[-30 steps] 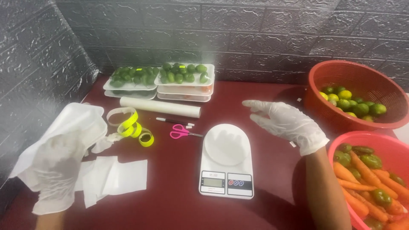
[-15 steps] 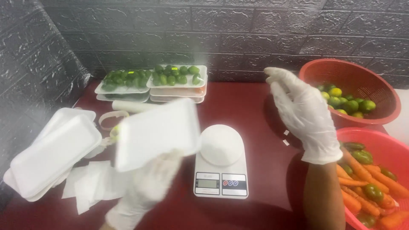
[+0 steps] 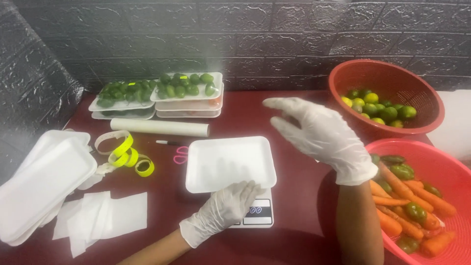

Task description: Weighing limes on a digital scale by transferring them from a basket to a tray.

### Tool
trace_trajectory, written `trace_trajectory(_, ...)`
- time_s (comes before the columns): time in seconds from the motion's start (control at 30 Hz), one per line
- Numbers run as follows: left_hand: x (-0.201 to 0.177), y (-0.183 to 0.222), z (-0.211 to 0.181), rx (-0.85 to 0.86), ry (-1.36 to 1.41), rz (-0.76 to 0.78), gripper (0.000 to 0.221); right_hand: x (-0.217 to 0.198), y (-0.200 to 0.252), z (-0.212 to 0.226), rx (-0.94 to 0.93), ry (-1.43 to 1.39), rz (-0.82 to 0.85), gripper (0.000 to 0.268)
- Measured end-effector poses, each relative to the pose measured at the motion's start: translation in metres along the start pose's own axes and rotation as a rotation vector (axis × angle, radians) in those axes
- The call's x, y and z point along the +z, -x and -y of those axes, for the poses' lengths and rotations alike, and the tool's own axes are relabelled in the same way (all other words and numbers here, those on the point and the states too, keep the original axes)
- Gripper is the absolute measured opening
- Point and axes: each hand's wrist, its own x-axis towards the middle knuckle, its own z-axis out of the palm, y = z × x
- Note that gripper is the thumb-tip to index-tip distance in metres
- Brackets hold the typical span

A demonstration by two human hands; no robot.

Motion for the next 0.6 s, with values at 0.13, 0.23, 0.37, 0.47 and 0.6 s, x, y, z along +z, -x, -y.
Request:
trace_trajectory(0.13,-0.017,-0.017,0.006,-0.085,0.029,-0.059,0.034,0.021,-0.016,-0.020,-0.143,0.109,0.042,0.052)
trace_trajectory(0.23,-0.013,-0.017,0.023,-0.068,0.147,-0.035,0.041,0.034,-0.024,-0.024,-0.261,0.213,0.102,0.054)
trace_trajectory(0.37,-0.006,0.020,0.067,-0.324,-0.062,-0.114,0.043,0.041,-0.031,-0.009,-0.020,0.238,0.388,0.060)
trace_trajectory(0.47,-0.028,0.026,0.107,-0.683,-0.041,-0.144,0.043,0.048,-0.033,0.004,0.074,0.250,0.445,0.058)
trace_trajectory(0.6,-0.040,0.043,0.143,-1.376,0.691,0.373,0.063,0.050,-0.025,0.019,0.165,0.268,0.466,0.054)
